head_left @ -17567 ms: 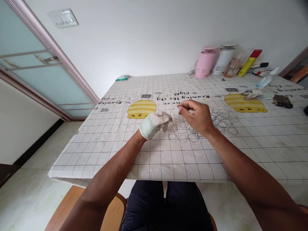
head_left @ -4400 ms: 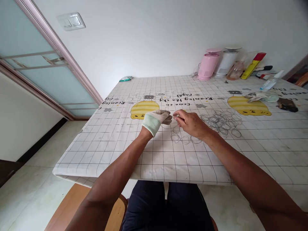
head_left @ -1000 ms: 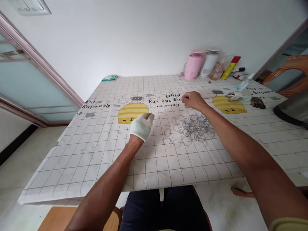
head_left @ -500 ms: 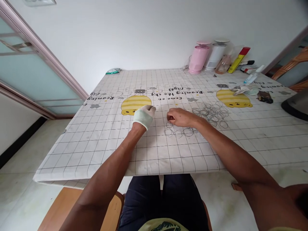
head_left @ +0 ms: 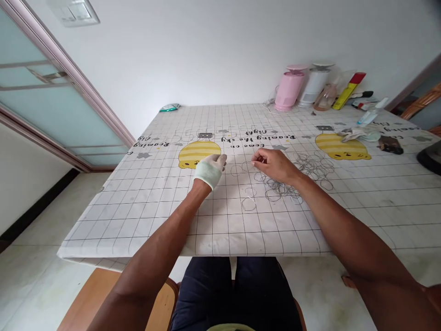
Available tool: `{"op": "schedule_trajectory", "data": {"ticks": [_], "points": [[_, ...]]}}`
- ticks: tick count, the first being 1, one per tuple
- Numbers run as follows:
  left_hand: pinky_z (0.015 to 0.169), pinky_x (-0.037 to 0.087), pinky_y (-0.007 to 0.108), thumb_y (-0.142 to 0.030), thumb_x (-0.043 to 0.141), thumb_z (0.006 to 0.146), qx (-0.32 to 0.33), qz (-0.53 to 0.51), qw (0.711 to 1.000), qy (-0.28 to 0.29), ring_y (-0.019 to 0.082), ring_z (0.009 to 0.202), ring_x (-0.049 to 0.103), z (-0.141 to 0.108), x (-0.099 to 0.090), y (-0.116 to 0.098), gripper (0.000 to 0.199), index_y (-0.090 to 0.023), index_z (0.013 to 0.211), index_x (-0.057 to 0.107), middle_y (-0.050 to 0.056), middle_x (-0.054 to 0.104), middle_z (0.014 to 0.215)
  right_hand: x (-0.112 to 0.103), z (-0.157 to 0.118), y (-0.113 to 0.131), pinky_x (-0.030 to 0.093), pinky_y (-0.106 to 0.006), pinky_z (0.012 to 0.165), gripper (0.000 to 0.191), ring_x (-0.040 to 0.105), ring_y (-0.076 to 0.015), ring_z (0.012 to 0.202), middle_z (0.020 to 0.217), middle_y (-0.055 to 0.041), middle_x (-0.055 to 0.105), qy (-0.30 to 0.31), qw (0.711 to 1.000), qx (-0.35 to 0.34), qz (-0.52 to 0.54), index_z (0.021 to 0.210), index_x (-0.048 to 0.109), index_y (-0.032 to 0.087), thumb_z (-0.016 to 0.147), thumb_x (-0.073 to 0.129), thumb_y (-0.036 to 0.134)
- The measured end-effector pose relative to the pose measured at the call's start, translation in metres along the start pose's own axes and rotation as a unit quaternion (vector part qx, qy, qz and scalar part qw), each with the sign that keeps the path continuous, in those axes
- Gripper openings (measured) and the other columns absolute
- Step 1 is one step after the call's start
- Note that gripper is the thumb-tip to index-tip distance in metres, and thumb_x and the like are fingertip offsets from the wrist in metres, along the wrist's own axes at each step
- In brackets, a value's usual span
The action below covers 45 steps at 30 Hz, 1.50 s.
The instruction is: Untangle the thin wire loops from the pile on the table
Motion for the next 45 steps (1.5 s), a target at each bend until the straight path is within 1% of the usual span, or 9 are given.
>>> {"op": "schedule_trajectory", "data": {"ticks": [4, 8, 12, 15, 18, 26, 33, 40, 45], "points": [[0.071, 0.056, 0.033, -0.053, 0.061, 0.092, -0.019, -0.117, 0.991, 0.054, 0.024, 0.084, 0.072, -0.005, 0.013, -0.003, 0.037, -0.017, 0.091, 0.073, 0.014, 0.078, 0.102, -0.005, 0.001, -0.005, 0.044, -0.031, 0.054, 0.014, 0.062, -0.0178, 0.065, 0.076, -0.0026, 0.071, -0.054, 0.995, 0.041, 0.070, 0.087, 0.066, 0.023, 0.091, 0.066, 0.036], [0.073, 0.058, 0.034, -0.047, 0.071, 0.087, -0.007, -0.171, 0.982, 0.085, 0.022, 0.083, 0.072, -0.009, 0.022, -0.010, 0.035, -0.015, 0.101, 0.075, 0.013, 0.078, 0.100, -0.002, -0.001, -0.004, 0.048, -0.032, 0.055, 0.010, 0.066, -0.0190, 0.065, 0.074, -0.0030, 0.071, -0.084, 0.989, 0.064, 0.100, 0.086, 0.066, 0.023, 0.090, 0.067, 0.032], [0.073, 0.057, 0.032, -0.039, 0.071, 0.086, 0.009, -0.213, 0.974, 0.074, 0.018, 0.080, 0.070, -0.006, 0.018, -0.010, 0.031, -0.014, 0.102, 0.077, 0.012, 0.078, 0.098, 0.009, -0.004, 0.001, 0.049, -0.032, 0.051, 0.014, 0.066, -0.0189, 0.066, 0.086, -0.0062, 0.076, -0.068, 0.979, 0.063, 0.181, 0.087, 0.065, 0.024, 0.090, 0.071, 0.036], [0.073, 0.057, 0.031, -0.040, 0.070, 0.088, 0.025, -0.262, 0.962, 0.078, 0.017, 0.082, 0.070, -0.004, 0.014, -0.012, 0.032, -0.013, 0.104, 0.077, 0.012, 0.077, 0.101, 0.016, -0.005, 0.012, 0.051, -0.031, 0.053, 0.021, 0.068, -0.0195, 0.072, 0.095, -0.0089, 0.076, -0.048, 0.955, 0.030, 0.292, 0.088, 0.064, 0.023, 0.091, 0.074, 0.041], [0.070, 0.055, 0.029, -0.040, 0.070, 0.088, 0.027, -0.293, 0.952, 0.081, 0.015, 0.078, 0.067, -0.003, 0.011, -0.014, 0.031, -0.012, 0.102, 0.076, 0.010, 0.074, 0.095, 0.017, -0.005, 0.018, 0.051, -0.030, 0.054, 0.025, 0.068, -0.0195, 0.076, 0.094, -0.0083, 0.074, -0.040, 0.933, 0.013, 0.358, 0.087, 0.063, 0.022, 0.089, 0.078, 0.043], [0.069, 0.055, 0.030, -0.037, 0.066, 0.089, 0.039, -0.236, 0.968, 0.074, 0.014, 0.069, 0.063, -0.005, 0.008, -0.016, 0.025, -0.014, 0.091, 0.076, 0.008, 0.072, 0.085, 0.006, -0.006, 0.014, 0.052, -0.029, 0.053, 0.026, 0.067, -0.0179, 0.074, 0.093, -0.0068, 0.075, -0.065, 0.953, 0.008, 0.295, 0.090, 0.063, 0.023, 0.091, 0.076, 0.046], [0.066, 0.054, 0.031, -0.037, 0.066, 0.090, 0.029, -0.230, 0.967, 0.107, 0.015, 0.069, 0.065, -0.004, 0.017, -0.014, 0.026, -0.014, 0.095, 0.076, 0.009, 0.074, 0.085, 0.005, -0.006, 0.014, 0.052, -0.031, 0.053, 0.031, 0.069, -0.0202, 0.076, 0.097, -0.0092, 0.078, -0.079, 0.949, 0.011, 0.305, 0.092, 0.062, 0.024, 0.091, 0.074, 0.053], [0.066, 0.054, 0.030, -0.032, 0.067, 0.089, 0.007, -0.221, 0.968, 0.121, 0.015, 0.069, 0.064, -0.006, 0.022, -0.013, 0.021, -0.014, 0.094, 0.075, 0.009, 0.074, 0.085, 0.005, -0.005, 0.012, 0.051, -0.030, 0.053, 0.028, 0.069, -0.0191, 0.072, 0.096, -0.0092, 0.077, -0.076, 0.938, 0.013, 0.338, 0.093, 0.063, 0.023, 0.092, 0.075, 0.049], [0.061, 0.050, 0.027, -0.026, 0.068, 0.089, -0.034, -0.245, 0.961, 0.125, 0.013, 0.065, 0.061, -0.007, 0.024, -0.007, 0.015, -0.013, 0.091, 0.075, 0.008, 0.070, 0.082, 0.002, -0.008, 0.024, 0.052, -0.031, 0.056, 0.028, 0.069, -0.0192, 0.074, 0.094, -0.0064, 0.076, -0.062, 0.940, -0.007, 0.335, 0.105, 0.067, 0.025, 0.092, 0.075, 0.049]]}}
Point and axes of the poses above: each hand's wrist, its own z-axis towards the middle knuckle, its own x-axis out of the palm, y = z × x, the point moved 10 cm from there along z, towards the middle knuckle
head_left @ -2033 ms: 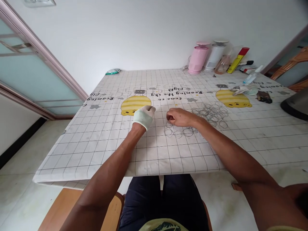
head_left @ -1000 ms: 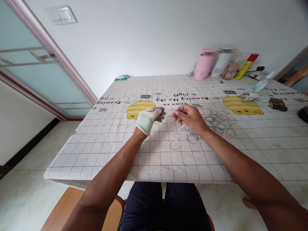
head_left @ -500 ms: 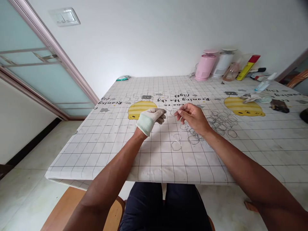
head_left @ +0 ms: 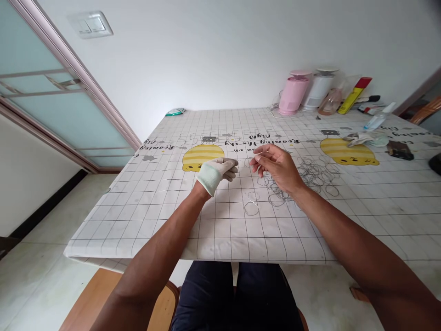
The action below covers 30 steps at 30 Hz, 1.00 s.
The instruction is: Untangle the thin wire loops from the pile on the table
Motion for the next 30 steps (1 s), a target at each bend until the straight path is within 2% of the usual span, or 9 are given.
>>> {"op": "schedule_trajectory", "data": {"ticks": [6, 9, 13, 15, 17, 20, 22, 25, 30], "points": [[0.054, 0.043, 0.022, -0.025, 0.067, 0.093, -0.105, -0.092, 0.989, 0.054, 0.008, 0.057, 0.054, -0.006, 0.009, 0.017, 0.013, -0.013, 0.088, 0.070, 0.001, 0.060, 0.073, 0.018, -0.008, 0.022, 0.059, -0.037, 0.071, 0.024, 0.071, -0.0253, 0.099, 0.110, -0.0079, 0.075, 0.097, 0.993, -0.050, -0.045, 0.111, 0.076, 0.026, 0.094, 0.073, 0.042], [0.052, 0.042, 0.021, -0.025, 0.066, 0.093, -0.153, -0.089, 0.982, 0.072, 0.007, 0.055, 0.053, -0.006, 0.011, 0.028, 0.012, -0.013, 0.088, 0.069, -0.001, 0.057, 0.070, 0.012, -0.006, 0.020, 0.057, -0.035, 0.069, 0.023, 0.069, -0.0208, 0.085, 0.099, -0.0057, 0.075, 0.075, 0.992, -0.062, -0.077, 0.108, 0.078, 0.026, 0.094, 0.074, 0.043], [0.052, 0.043, 0.022, -0.029, 0.063, 0.096, -0.167, -0.051, 0.981, 0.087, 0.009, 0.054, 0.053, -0.007, 0.015, 0.036, 0.019, -0.013, 0.088, 0.069, 0.000, 0.058, 0.067, 0.006, -0.004, 0.023, 0.053, -0.034, 0.063, 0.020, 0.060, -0.0164, 0.071, 0.088, -0.0037, 0.069, 0.045, 0.989, -0.095, -0.106, 0.095, 0.080, 0.026, 0.095, 0.073, 0.045], [0.056, 0.047, 0.025, -0.033, 0.061, 0.097, -0.162, -0.016, 0.983, 0.084, 0.011, 0.057, 0.056, -0.007, 0.018, 0.037, 0.024, -0.013, 0.087, 0.070, 0.004, 0.062, 0.070, 0.005, -0.003, 0.025, 0.052, -0.033, 0.062, 0.020, 0.058, -0.0158, 0.070, 0.087, -0.0030, 0.066, 0.036, 0.986, -0.107, -0.123, 0.091, 0.080, 0.026, 0.095, 0.073, 0.044], [0.064, 0.052, 0.028, -0.032, 0.062, 0.095, -0.134, 0.032, 0.989, 0.050, 0.014, 0.067, 0.064, -0.005, 0.014, 0.032, 0.021, -0.013, 0.091, 0.071, 0.008, 0.070, 0.080, 0.004, -0.002, 0.024, 0.051, -0.032, 0.064, 0.019, 0.058, -0.0162, 0.073, 0.086, -0.0026, 0.065, 0.041, 0.986, -0.104, -0.123, 0.088, 0.080, 0.026, 0.094, 0.074, 0.044], [0.081, 0.056, 0.031, -0.025, 0.062, 0.091, -0.038, 0.104, 0.994, 0.000, 0.018, 0.090, 0.070, -0.005, 0.010, 0.008, 0.024, -0.016, 0.109, 0.073, 0.011, 0.077, 0.106, 0.006, 0.000, 0.013, 0.051, -0.033, 0.069, 0.021, 0.059, -0.0164, 0.077, 0.089, -0.0024, 0.067, 0.071, 0.989, -0.070, -0.104, 0.088, 0.080, 0.026, 0.093, 0.074, 0.045], [0.088, 0.055, 0.031, -0.027, 0.061, 0.090, 0.024, 0.140, 0.990, 0.011, 0.019, 0.099, 0.070, -0.009, 0.016, -0.009, 0.033, -0.018, 0.119, 0.073, 0.008, 0.078, 0.114, 0.008, 0.001, 0.000, 0.050, -0.033, 0.071, 0.024, 0.060, -0.0160, 0.076, 0.090, -0.0024, 0.068, 0.097, 0.990, -0.032, -0.096, 0.087, 0.079, 0.025, 0.092, 0.074, 0.047], [0.089, 0.053, 0.030, -0.034, 0.068, 0.086, 0.056, 0.205, 0.977, 0.035, 0.020, 0.099, 0.069, -0.015, 0.029, -0.019, 0.029, -0.021, 0.109, 0.080, 0.005, 0.079, 0.106, 0.011, 0.002, -0.018, 0.049, -0.033, 0.070, 0.028, 0.059, -0.0157, 0.073, 0.085, -0.0021, 0.069, 0.120, 0.990, 0.022, -0.075, 0.087, 0.078, 0.023, 0.090, 0.075, 0.051], [0.067, 0.045, 0.026, -0.026, 0.065, 0.079, 0.044, 0.245, 0.968, 0.017, 0.015, 0.073, 0.060, -0.013, 0.032, -0.015, 0.015, -0.021, 0.077, 0.080, 0.000, 0.070, 0.074, 0.021, -0.001, -0.032, 0.049, -0.034, 0.072, 0.030, 0.059, -0.0170, 0.075, 0.081, -0.0039, 0.067, 0.135, 0.987, 0.085, 0.032, 0.082, 0.076, 0.020, 0.090, 0.077, 0.048]]}}
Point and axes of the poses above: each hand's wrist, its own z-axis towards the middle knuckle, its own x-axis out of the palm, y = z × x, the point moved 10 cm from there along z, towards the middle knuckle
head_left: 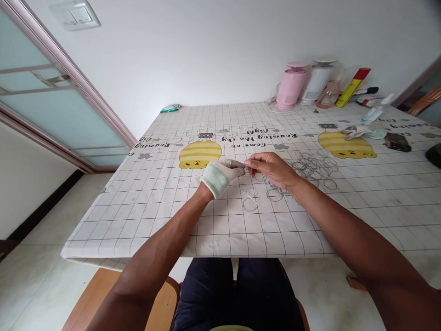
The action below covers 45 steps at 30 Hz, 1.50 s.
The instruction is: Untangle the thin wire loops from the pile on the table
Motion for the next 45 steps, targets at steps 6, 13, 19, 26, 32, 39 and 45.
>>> {"op": "schedule_trajectory", "data": {"ticks": [6, 13, 19, 26, 32, 39, 45], "points": [[0.060, 0.039, 0.025, -0.033, 0.059, 0.081, 0.017, -0.070, 0.996, -0.054, 0.012, 0.066, 0.051, 0.000, -0.020, 0.003, 0.024, -0.020, 0.063, 0.067, -0.001, 0.059, 0.066, 0.016, -0.001, 0.008, 0.052, -0.038, 0.088, 0.023, 0.063, -0.0238, 0.104, 0.111, -0.0099, 0.072, 0.038, 0.993, -0.013, 0.109, 0.085, 0.076, 0.020, 0.089, 0.078, 0.042], [0.057, 0.031, 0.027, -0.038, 0.062, 0.080, -0.014, -0.019, 0.985, -0.169, 0.014, 0.064, 0.046, -0.009, -0.040, 0.009, 0.025, -0.022, 0.061, 0.063, -0.002, 0.054, 0.062, 0.026, -0.003, 0.012, 0.051, -0.037, 0.083, 0.026, 0.063, -0.0213, 0.098, 0.113, -0.0065, 0.073, -0.003, 0.999, -0.045, 0.023, 0.108, 0.078, 0.025, 0.087, 0.080, 0.040], [0.057, 0.029, 0.028, -0.039, 0.059, 0.083, 0.008, 0.010, 0.988, -0.155, 0.013, 0.063, 0.044, -0.008, -0.037, 0.006, 0.028, -0.021, 0.061, 0.061, -0.003, 0.050, 0.061, 0.024, -0.002, 0.011, 0.051, -0.038, 0.086, 0.017, 0.063, -0.0221, 0.100, 0.108, -0.0063, 0.074, -0.040, 0.996, -0.070, 0.050, 0.096, 0.079, 0.024, 0.091, 0.076, 0.040], [0.067, 0.045, 0.028, -0.034, 0.066, 0.080, -0.011, 0.030, 0.987, -0.156, 0.018, 0.077, 0.063, -0.002, -0.046, 0.010, 0.017, -0.023, 0.080, 0.078, 0.001, 0.074, 0.078, 0.013, -0.002, 0.012, 0.053, -0.038, 0.079, 0.020, 0.063, -0.0194, 0.078, 0.083, -0.0043, 0.068, 0.022, 0.990, -0.026, 0.138, 0.088, 0.071, 0.021, 0.091, 0.076, 0.040], [0.077, 0.055, 0.029, -0.026, 0.066, 0.082, -0.018, -0.093, 0.994, -0.054, 0.015, 0.076, 0.067, -0.001, -0.019, 0.008, 0.031, -0.016, 0.108, 0.078, 0.004, 0.077, 0.080, 0.012, -0.002, 0.005, 0.054, -0.035, 0.074, 0.027, 0.057, -0.0164, 0.071, 0.078, -0.0021, 0.063, 0.033, 0.994, 0.011, 0.103, 0.085, 0.070, 0.020, 0.087, 0.080, 0.046], [0.068, 0.053, 0.026, -0.029, 0.067, 0.083, -0.020, -0.131, 0.988, -0.074, 0.013, 0.068, 0.065, -0.003, -0.024, 0.010, 0.020, -0.015, 0.092, 0.078, 0.004, 0.074, 0.073, 0.009, -0.004, 0.016, 0.056, -0.036, 0.077, 0.027, 0.064, -0.0185, 0.080, 0.090, -0.0058, 0.070, 0.016, 0.997, -0.016, 0.080, 0.104, 0.075, 0.020, 0.092, 0.076, 0.044], [0.066, 0.053, 0.026, -0.035, 0.067, 0.085, -0.018, -0.137, 0.985, -0.106, 0.013, 0.067, 0.065, 0.001, -0.032, 0.014, 0.026, -0.015, 0.097, 0.080, 0.004, 0.076, 0.074, -0.004, -0.002, 0.017, 0.058, -0.042, 0.083, 0.043, 0.073, -0.0264, 0.093, 0.105, -0.0138, 0.077, -0.030, 0.995, -0.025, 0.087, 0.104, 0.075, 0.019, 0.095, 0.066, 0.061]]}}
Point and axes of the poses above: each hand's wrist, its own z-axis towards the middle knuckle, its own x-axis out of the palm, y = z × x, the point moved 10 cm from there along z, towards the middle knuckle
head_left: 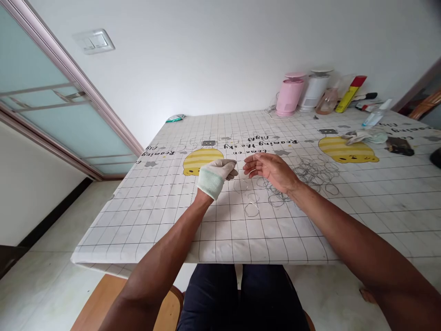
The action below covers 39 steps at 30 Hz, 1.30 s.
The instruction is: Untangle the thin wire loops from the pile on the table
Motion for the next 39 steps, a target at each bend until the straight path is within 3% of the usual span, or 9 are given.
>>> {"op": "schedule_trajectory", "data": {"ticks": [3, 6, 9, 16, 20, 28, 34, 39], "points": [[0.069, 0.054, 0.025, -0.036, 0.066, 0.086, -0.008, 0.032, 0.999, -0.019, 0.014, 0.070, 0.067, -0.003, -0.001, -0.002, 0.025, -0.018, 0.096, 0.080, 0.004, 0.076, 0.074, 0.004, -0.002, 0.005, 0.058, -0.040, 0.080, 0.043, 0.072, -0.0248, 0.091, 0.101, -0.0109, 0.077, -0.017, 0.997, -0.035, -0.073, 0.104, 0.074, 0.021, 0.093, 0.069, 0.062], [0.072, 0.055, 0.026, -0.034, 0.064, 0.088, -0.011, 0.066, 0.998, -0.020, 0.015, 0.074, 0.070, -0.008, 0.004, -0.004, 0.024, -0.020, 0.098, 0.081, 0.002, 0.076, 0.073, 0.006, -0.008, 0.011, 0.056, -0.037, 0.072, 0.034, 0.068, -0.0214, 0.079, 0.086, -0.0054, 0.073, -0.064, 0.974, -0.085, -0.198, 0.100, 0.073, 0.023, 0.093, 0.072, 0.057], [0.077, 0.055, 0.027, -0.033, 0.062, 0.090, -0.010, 0.096, 0.995, -0.020, 0.016, 0.076, 0.072, -0.012, 0.008, -0.005, 0.025, -0.023, 0.100, 0.081, 0.001, 0.076, 0.072, 0.008, -0.012, 0.016, 0.049, -0.036, 0.065, 0.030, 0.059, -0.0181, 0.065, 0.072, -0.0015, 0.067, -0.097, 0.929, -0.131, -0.332, 0.088, 0.070, 0.025, 0.099, 0.064, 0.052], [0.076, 0.050, 0.028, -0.038, 0.059, 0.092, 0.023, 0.214, 0.977, -0.003, 0.017, 0.073, 0.070, -0.017, 0.019, -0.009, 0.025, -0.029, 0.088, 0.081, -0.004, 0.074, 0.068, 0.021, -0.017, 0.028, 0.030, -0.035, 0.061, 0.038, 0.043, -0.0181, 0.063, 0.066, -0.0027, 0.054, -0.098, 0.797, -0.229, -0.551, 0.073, 0.053, 0.023, 0.107, 0.045, 0.038], [0.072, 0.047, 0.029, -0.037, 0.056, 0.094, 0.040, 0.229, 0.973, 0.001, 0.017, 0.072, 0.069, -0.019, 0.020, -0.013, 0.027, -0.029, 0.083, 0.080, -0.004, 0.074, 0.068, 0.029, -0.019, 0.029, 0.023, -0.035, 0.057, 0.039, 0.035, -0.0167, 0.058, 0.062, -0.0020, 0.047, -0.084, 0.757, -0.238, -0.602, 0.071, 0.046, 0.023, 0.107, 0.041, 0.034], [0.080, 0.049, 0.028, -0.036, 0.058, 0.094, 0.014, 0.209, 0.978, -0.020, 0.018, 0.081, 0.071, -0.022, 0.017, -0.005, 0.023, -0.030, 0.098, 0.081, -0.004, 0.074, 0.070, 0.037, -0.019, 0.024, 0.021, -0.033, 0.054, 0.036, 0.033, -0.0148, 0.053, 0.057, -0.0014, 0.045, -0.092, 0.732, -0.237, -0.632, 0.071, 0.046, 0.022, 0.106, 0.039, 0.029], [0.077, 0.048, 0.028, -0.032, 0.060, 0.094, 0.059, 0.255, 0.965, 0.001, 0.018, 0.080, 0.071, -0.021, 0.028, -0.003, 0.020, -0.030, 0.097, 0.080, -0.003, 0.073, 0.072, 0.038, -0.016, 0.018, 0.020, -0.034, 0.055, 0.036, 0.034, -0.0154, 0.053, 0.057, -0.0020, 0.045, -0.105, 0.745, -0.226, -0.618, 0.071, 0.046, 0.022, 0.106, 0.039, 0.029], [0.074, 0.046, 0.028, -0.036, 0.055, 0.098, 0.045, 0.252, 0.967, -0.004, 0.018, 0.078, 0.070, -0.022, 0.026, -0.008, 0.026, -0.030, 0.095, 0.080, -0.003, 0.073, 0.069, 0.033, -0.014, 0.025, 0.024, -0.035, 0.057, 0.036, 0.040, -0.0173, 0.057, 0.063, -0.0035, 0.052, -0.101, 0.762, -0.227, -0.598, 0.078, 0.054, 0.022, 0.108, 0.042, 0.036]]}}
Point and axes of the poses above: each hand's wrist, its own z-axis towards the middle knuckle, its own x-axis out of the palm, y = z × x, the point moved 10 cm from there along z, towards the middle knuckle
